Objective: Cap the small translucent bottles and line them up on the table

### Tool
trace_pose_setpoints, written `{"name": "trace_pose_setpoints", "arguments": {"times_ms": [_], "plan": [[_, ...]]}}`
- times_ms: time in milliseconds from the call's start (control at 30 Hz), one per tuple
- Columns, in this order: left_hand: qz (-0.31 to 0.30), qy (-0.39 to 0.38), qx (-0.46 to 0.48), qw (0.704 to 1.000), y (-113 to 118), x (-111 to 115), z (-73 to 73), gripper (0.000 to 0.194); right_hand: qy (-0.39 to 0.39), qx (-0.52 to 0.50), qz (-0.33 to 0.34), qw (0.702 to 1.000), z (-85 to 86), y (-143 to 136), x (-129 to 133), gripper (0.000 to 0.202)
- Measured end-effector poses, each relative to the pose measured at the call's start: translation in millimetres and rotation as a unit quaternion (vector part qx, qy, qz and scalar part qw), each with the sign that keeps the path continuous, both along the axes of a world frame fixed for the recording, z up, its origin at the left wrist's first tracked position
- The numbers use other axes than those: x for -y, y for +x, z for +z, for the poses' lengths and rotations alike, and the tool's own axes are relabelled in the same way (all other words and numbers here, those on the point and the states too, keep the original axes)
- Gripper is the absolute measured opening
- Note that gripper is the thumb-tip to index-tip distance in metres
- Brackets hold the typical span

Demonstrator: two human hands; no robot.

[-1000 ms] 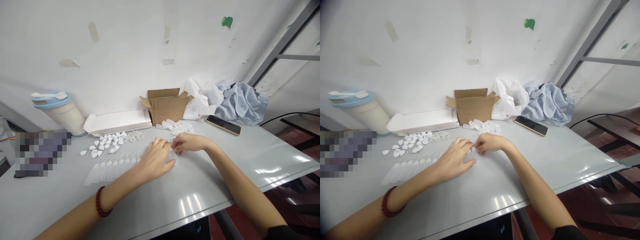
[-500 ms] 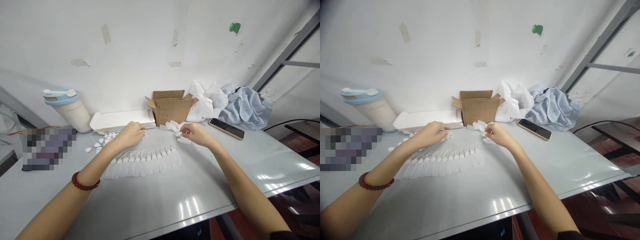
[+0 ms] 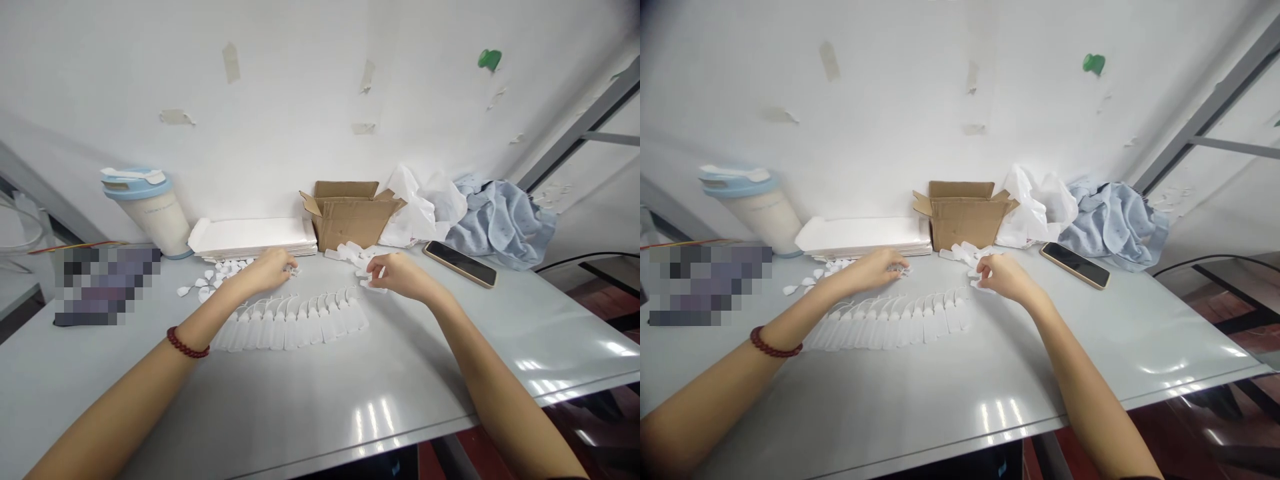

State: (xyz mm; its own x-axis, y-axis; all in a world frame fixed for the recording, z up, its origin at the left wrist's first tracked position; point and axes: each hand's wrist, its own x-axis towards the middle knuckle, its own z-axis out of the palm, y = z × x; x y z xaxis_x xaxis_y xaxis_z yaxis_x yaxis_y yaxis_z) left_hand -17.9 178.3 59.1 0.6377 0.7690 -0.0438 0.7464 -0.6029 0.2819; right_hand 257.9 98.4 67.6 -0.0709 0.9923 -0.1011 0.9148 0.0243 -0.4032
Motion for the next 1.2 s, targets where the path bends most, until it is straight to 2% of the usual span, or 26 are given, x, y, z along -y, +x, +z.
{"name": "trace_pose_setpoints", "arguments": {"times_ms": [200, 400, 533, 867, 1067, 1200], "plan": [[-0.001, 0.023, 0.012, 1.0, 0, 0, 0.7, 0.024, -0.007, 0.06, 0.002, 0.998, 2.9, -5, 4, 0.01], [0.019, 0.055, 0.032, 0.998, 1, 4, 9.7, 0.022, -0.008, 0.067, 0.006, 0.998, 0.0, -7, 5, 0.021], [0.03, 0.074, 0.05, 0.996, 0, 3, 12.7, 0.021, -0.007, 0.068, 0.007, 0.998, -3.9, -6, 3, 0.021], [0.077, 0.087, 0.113, 0.987, 1, 7, 24.5, 0.021, 0.068, 0.017, 0.021, 0.997, -5.2, -9, 2, 0.012], [0.127, 0.058, 0.204, 0.969, 1, 11, 31.8, 0.013, 0.12, -0.012, 0.03, 0.992, -3.6, -16, 4, 0.013], [0.13, -0.036, 0.28, 0.951, 8, 21, 38.8, 0.009, 0.157, -0.084, 0.061, 0.982, -3.8, -25, 7, 0.014]]}}
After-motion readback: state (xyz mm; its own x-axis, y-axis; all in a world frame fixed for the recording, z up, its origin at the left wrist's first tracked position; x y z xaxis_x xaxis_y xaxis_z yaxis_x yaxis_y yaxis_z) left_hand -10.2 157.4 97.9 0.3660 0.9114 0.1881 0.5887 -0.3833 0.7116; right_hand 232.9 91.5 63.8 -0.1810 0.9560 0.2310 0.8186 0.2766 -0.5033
